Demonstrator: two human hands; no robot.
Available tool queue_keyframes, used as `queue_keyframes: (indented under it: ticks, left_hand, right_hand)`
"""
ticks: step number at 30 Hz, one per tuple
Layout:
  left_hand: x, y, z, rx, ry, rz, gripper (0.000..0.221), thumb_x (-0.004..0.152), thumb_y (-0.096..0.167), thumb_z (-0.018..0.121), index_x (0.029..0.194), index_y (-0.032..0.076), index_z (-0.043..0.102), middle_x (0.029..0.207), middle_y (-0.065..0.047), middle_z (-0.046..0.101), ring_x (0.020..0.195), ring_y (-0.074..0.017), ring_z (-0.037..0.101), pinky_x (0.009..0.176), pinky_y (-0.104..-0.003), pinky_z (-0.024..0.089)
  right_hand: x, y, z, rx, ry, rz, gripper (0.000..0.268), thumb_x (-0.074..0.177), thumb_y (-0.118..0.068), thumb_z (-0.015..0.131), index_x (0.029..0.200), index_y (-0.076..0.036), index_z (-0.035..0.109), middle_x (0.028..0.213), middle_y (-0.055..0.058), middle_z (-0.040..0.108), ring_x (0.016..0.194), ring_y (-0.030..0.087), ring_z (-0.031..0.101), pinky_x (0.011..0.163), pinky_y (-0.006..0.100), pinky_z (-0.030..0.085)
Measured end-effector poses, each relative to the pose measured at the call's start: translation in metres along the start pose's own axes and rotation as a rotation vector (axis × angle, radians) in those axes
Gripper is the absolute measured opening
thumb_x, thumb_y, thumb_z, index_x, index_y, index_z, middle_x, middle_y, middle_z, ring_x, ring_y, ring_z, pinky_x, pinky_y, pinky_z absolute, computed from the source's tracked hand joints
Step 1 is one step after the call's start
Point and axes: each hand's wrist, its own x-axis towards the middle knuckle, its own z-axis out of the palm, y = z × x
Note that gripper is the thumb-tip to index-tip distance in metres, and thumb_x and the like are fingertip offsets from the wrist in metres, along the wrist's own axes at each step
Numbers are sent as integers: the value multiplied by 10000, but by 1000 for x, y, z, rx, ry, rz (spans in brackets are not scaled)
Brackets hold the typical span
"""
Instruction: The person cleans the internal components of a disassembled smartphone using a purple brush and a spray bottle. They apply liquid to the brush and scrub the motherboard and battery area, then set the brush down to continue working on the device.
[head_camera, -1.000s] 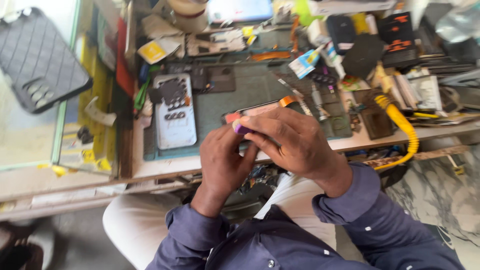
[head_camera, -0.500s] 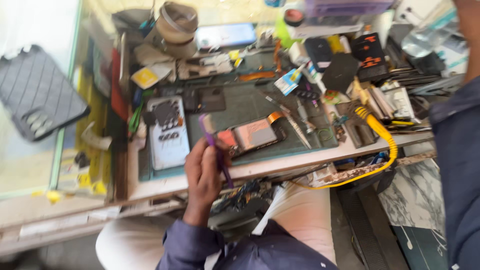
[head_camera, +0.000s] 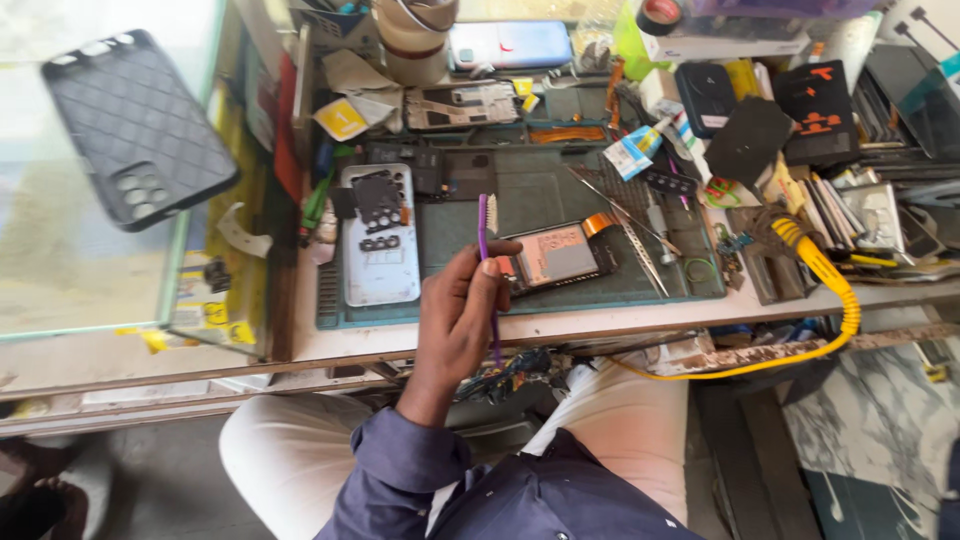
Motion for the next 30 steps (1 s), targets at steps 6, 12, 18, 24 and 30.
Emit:
queue_keyframes:
  ticks: [6, 12, 18, 24, 30]
  left_hand:
    - [-2, 0, 6, 72, -94, -5, 324, 1066, 139, 516, 1324, 29, 678, 584, 14, 536, 547, -50, 528, 538, -257, 450]
    - [-12, -10, 4, -63, -27, 33, 329, 1080, 133, 503, 1325, -7, 672, 661, 22, 544, 611, -42, 510, 570, -237, 436]
    - [-16, -27, -4, -255, 70, 58, 307, 1100, 146, 491, 1239, -34, 696, 695, 35, 544, 633, -34, 481, 583, -216, 395]
    - [-16, -30, -3, -252, 77, 56, 288, 1090, 146, 508, 1199, -30, 710, 671, 42, 529, 609, -31, 469, 559, -215, 381]
    - [-16, -29, -5, -284, 54, 49, 286, 1099, 153, 507, 1196, -20, 713, 678, 48, 524, 620, -26, 473, 562, -214, 379]
  right_hand:
    - [-36, -72, -32, 142, 25, -221, 849, 732, -274, 775, 1460, -105, 371, 1141, 227, 590, 980, 357, 641, 922, 490, 533]
    - [-82, -160, -19, 356, -73, -294, 1068, 603, -272, 829, 1515, -135, 290, 1182, 260, 552, 1030, 410, 618, 949, 540, 526]
    - [-97, -215, 3, 724, -348, -112, 1255, 639, -296, 793, 1616, 10, 66, 1398, 329, 497, 1161, 417, 633, 1030, 470, 512]
    - [-111, -227, 14, 901, -613, 93, 1214, 610, -227, 754, 1630, -73, 115, 1262, 226, 645, 1056, 325, 719, 978, 418, 548]
    - [-118, -227, 27, 1357, -688, 209, 1186, 680, -208, 695, 1658, -90, 34, 1168, 163, 656, 1035, 248, 686, 960, 410, 576]
